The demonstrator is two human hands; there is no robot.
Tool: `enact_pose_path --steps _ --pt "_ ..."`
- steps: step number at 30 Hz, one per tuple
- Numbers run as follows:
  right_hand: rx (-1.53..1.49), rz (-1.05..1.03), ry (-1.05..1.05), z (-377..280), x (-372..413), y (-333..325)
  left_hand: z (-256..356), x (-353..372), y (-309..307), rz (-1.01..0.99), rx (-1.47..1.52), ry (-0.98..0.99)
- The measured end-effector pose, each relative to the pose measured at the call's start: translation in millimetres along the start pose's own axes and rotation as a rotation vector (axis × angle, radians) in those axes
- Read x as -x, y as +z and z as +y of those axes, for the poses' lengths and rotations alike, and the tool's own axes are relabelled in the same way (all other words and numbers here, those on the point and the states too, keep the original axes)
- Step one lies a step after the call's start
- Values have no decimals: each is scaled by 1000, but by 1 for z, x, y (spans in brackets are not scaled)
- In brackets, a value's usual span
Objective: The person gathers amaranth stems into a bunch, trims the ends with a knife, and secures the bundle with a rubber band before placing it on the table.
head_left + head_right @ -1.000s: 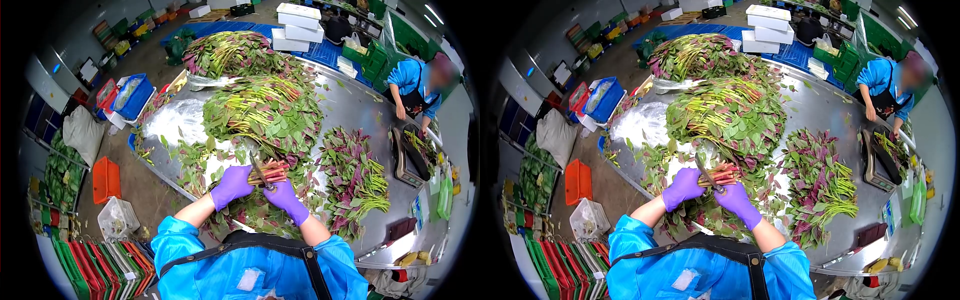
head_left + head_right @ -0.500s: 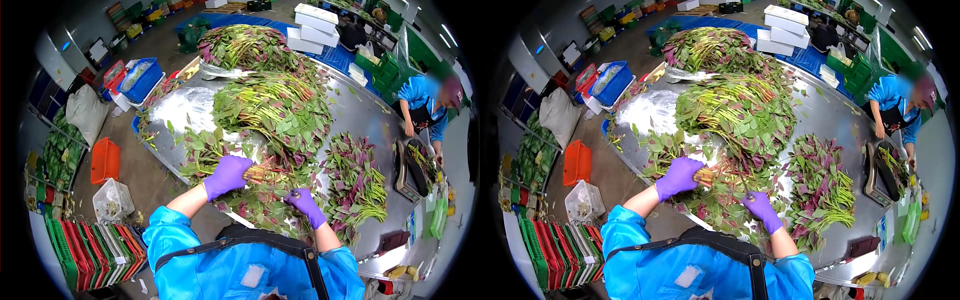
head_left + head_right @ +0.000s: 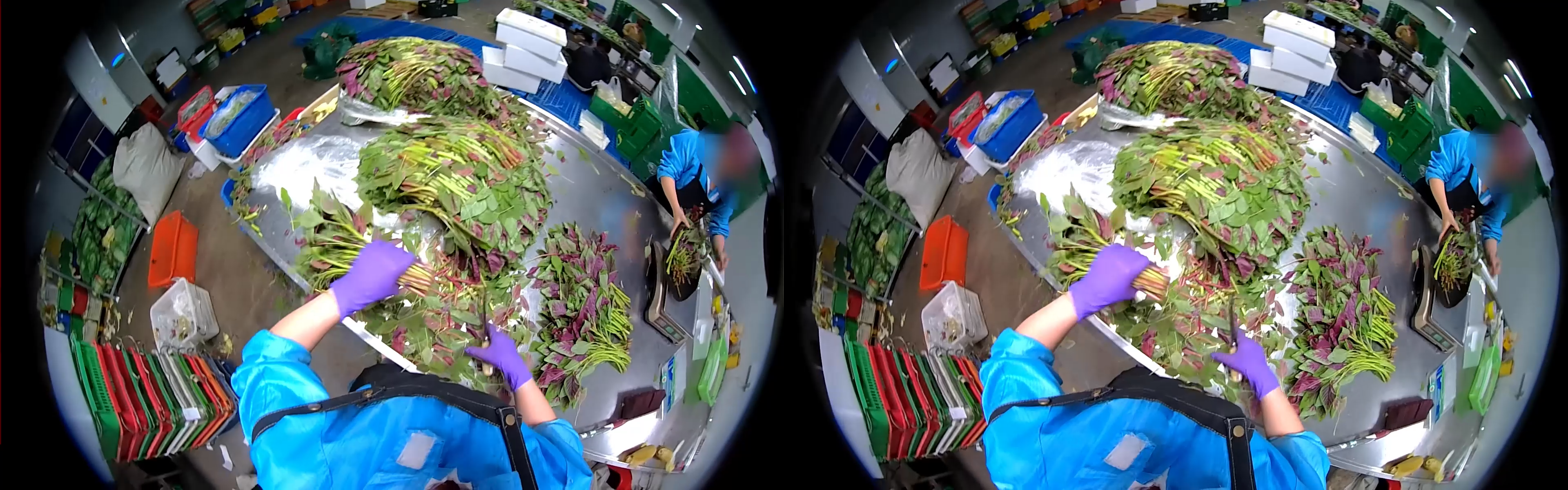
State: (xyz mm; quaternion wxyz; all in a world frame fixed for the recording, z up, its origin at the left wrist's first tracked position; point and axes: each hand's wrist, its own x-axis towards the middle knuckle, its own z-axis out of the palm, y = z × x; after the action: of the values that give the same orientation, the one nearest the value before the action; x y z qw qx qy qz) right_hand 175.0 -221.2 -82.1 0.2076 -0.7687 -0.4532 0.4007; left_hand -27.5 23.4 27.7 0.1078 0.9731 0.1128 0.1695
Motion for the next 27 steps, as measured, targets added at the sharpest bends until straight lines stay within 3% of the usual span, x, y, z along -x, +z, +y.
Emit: enact_pose_path --steps 1,2,3,5,6,8,9,10,11,12,14,16,17,18,19,20,21,22,25,26,27 --pt "150 164 -179 -11 -5 -4 2 2 24 -30 180 51" --pt "301 333 -361 -22 -10 -8 15 0 39 -229 86 46" --pt "174 238 -423 -42 -14 -8 19 6 72 -86 161 192" --pt "-183 -1 -474 -63 -23 15 41 11 115 -286 94 216" --pt "-182 -8 -466 -56 -29 25 47 19 134 -287 104 213" --pt "-503 -332 -169 -42 -45 41 50 30 162 -473 138 129" --pt "-463 -205 -194 -33 -46 51 56 34 167 -465 145 121" --pt "-459 -211 -191 -24 -50 56 60 39 169 -338 182 85" --pt "-576 -315 -19 -14 -53 62 62 45 171 -217 220 49" --pt "-688 -419 157 -18 -49 61 64 46 169 -220 229 40" --pt "-679 -375 102 -27 -43 57 64 41 164 -331 303 73" --pt "-246 -529 133 -23 -49 52 62 34 125 -389 283 110" --pt "-245 -381 77 -45 -37 31 53 33 98 -372 219 152" --pt "-333 -387 22 -70 -23 -1 37 33 72 -222 401 99" --pt "-298 -317 -12 -68 -14 -19 22 34 44 -155 516 -56" --pt "-293 -319 -14 -61 -21 -31 28 38 1 44 753 -433" --pt "-85 -228 -41 -54 -31 -42 16 42 -14 392 791 -382" --pt "118 -136 -58 -49 -31 -45 -1 45 -23 535 669 -319" --pt "264 -38 -199 -71 -21 -58 -5 41 -44 549 501 -236" --pt "111 79 -342 -79 -13 -60 -3 39 -46 515 447 -204" --pt "142 -29 -293 -81 -12 -60 1 32 -50 450 453 -139"
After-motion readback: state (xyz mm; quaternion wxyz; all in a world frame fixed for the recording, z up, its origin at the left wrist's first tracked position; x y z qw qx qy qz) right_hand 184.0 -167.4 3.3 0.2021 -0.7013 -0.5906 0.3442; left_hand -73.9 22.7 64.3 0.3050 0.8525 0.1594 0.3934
